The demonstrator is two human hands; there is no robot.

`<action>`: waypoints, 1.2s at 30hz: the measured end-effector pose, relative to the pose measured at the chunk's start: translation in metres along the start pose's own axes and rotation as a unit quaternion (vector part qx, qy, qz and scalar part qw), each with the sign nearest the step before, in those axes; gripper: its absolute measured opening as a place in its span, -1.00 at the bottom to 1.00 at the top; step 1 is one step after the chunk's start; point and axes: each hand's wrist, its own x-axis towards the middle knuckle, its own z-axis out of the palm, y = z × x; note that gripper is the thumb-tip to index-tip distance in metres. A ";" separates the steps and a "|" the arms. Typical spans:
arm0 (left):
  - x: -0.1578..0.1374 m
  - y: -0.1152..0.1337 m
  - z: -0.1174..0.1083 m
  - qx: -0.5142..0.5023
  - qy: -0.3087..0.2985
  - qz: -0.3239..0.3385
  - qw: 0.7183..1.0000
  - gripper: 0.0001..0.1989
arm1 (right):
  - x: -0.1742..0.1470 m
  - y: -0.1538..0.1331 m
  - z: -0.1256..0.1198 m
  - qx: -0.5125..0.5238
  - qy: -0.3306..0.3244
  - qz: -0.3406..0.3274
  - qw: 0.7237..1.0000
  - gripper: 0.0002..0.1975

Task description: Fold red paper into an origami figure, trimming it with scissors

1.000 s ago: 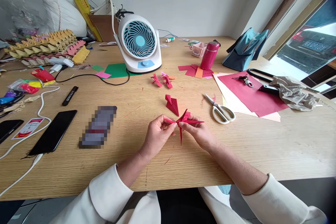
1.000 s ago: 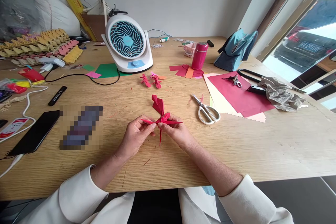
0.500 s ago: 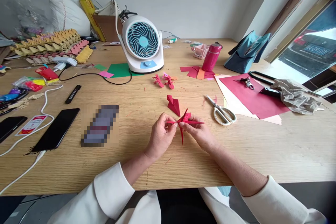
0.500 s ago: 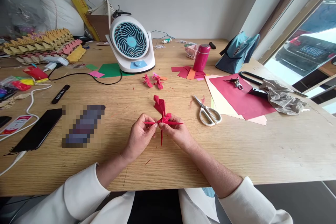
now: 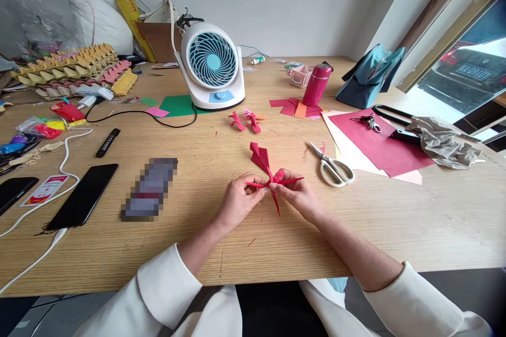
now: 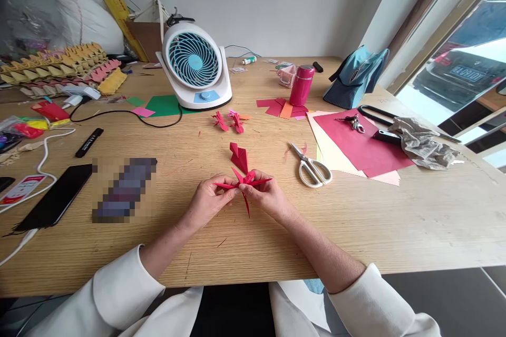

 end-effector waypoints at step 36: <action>0.002 0.006 -0.009 -0.146 -0.116 -0.105 0.977 -0.63 | -0.001 -0.012 -0.012 -0.031 -0.120 0.003 0.992 -0.65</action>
